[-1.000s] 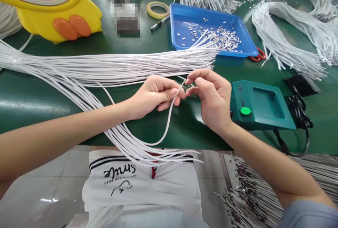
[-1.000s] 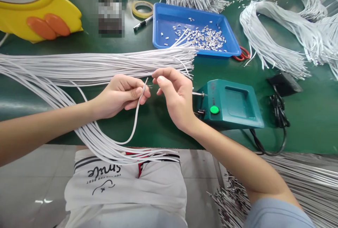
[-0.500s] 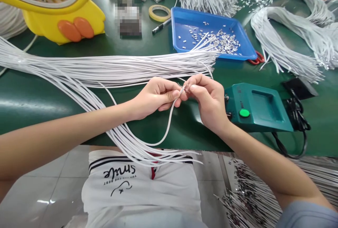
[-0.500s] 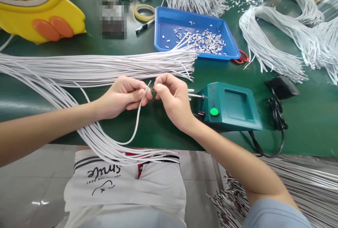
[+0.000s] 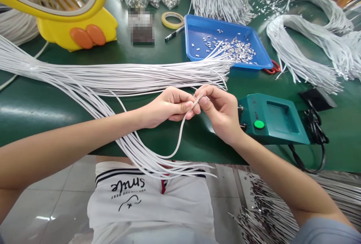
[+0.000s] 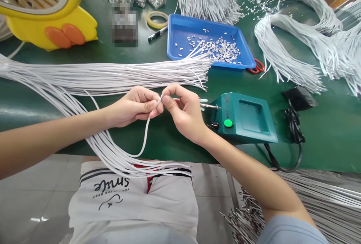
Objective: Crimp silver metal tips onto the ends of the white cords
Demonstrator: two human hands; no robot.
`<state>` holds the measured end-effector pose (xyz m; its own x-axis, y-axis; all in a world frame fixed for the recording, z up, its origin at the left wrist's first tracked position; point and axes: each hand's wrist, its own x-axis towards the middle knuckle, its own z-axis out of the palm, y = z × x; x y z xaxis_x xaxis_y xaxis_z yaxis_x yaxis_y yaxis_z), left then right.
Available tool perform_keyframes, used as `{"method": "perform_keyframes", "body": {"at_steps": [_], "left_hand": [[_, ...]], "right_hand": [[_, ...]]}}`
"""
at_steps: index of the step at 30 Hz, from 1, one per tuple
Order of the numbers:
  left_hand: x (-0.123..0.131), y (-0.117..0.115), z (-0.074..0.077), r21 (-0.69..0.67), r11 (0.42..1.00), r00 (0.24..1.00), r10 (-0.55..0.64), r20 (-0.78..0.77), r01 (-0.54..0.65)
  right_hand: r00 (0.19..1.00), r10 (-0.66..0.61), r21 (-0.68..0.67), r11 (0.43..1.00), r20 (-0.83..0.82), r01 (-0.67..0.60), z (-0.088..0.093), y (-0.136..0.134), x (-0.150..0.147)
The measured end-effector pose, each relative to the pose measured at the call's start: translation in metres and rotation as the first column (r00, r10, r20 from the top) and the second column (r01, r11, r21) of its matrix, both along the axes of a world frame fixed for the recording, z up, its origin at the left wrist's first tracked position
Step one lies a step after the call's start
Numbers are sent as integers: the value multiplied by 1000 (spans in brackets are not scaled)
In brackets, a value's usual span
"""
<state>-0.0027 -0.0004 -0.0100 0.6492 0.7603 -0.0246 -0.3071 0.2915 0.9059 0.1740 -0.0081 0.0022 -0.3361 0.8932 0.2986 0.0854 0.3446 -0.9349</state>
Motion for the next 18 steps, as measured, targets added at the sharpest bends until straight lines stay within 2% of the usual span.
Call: {"method": "perform_keyframes", "body": {"at_steps": [3,5,7,11,14,18], "left_hand": [[-2,2,1,-50,991,991,-125,39,127],[-2,2,2,-55,989,991,-132,35,134],[-1,2,2,-41,997,998,-59,2,59],[0,0,0,48,995,992,89,-87,-85],[1,0,-1,114,983,982,157,-108,-145],[2,0,-1,115,973,971,214,-108,-201]], "right_hand": [[999,29,70,997,34,-31,-2,0,1],[999,22,107,994,39,-26,-4,-1,0],[999,-27,100,995,30,24,-5,-1,0],[991,-133,-12,991,-5,133,-6,-2,-1],[995,-85,-98,992,-54,79,-6,-1,0],[993,-9,-176,984,-118,-12,-4,-2,1]]}}
